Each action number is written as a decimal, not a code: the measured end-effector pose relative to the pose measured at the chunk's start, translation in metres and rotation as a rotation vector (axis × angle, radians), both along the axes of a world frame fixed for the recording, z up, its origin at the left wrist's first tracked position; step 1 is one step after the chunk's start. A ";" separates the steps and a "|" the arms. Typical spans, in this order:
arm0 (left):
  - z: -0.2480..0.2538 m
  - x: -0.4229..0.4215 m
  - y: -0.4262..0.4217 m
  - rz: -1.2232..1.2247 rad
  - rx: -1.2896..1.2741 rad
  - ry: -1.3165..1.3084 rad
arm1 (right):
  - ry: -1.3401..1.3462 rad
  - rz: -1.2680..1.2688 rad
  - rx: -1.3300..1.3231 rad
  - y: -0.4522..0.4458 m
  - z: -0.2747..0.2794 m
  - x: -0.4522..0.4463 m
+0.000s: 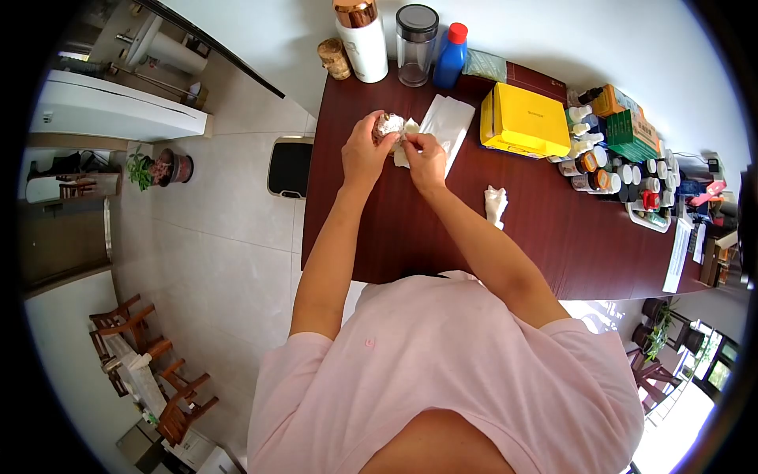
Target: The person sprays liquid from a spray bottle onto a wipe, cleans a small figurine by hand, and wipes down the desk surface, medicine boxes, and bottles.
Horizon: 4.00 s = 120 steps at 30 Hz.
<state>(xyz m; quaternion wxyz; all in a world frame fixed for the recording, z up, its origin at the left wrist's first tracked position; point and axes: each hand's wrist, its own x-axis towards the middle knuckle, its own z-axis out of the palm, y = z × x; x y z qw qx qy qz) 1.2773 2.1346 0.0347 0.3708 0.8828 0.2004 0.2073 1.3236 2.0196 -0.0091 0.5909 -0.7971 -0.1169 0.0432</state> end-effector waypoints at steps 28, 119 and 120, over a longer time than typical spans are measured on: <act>-0.006 0.000 0.002 0.001 -0.113 0.028 | 0.131 0.159 -0.225 0.009 -0.004 0.048; -0.046 -0.014 0.047 0.040 -0.270 0.167 | -0.136 0.625 -0.366 0.016 0.062 0.052; -0.043 -0.006 0.053 0.051 -0.290 0.198 | -0.115 0.620 -0.390 0.016 0.067 0.051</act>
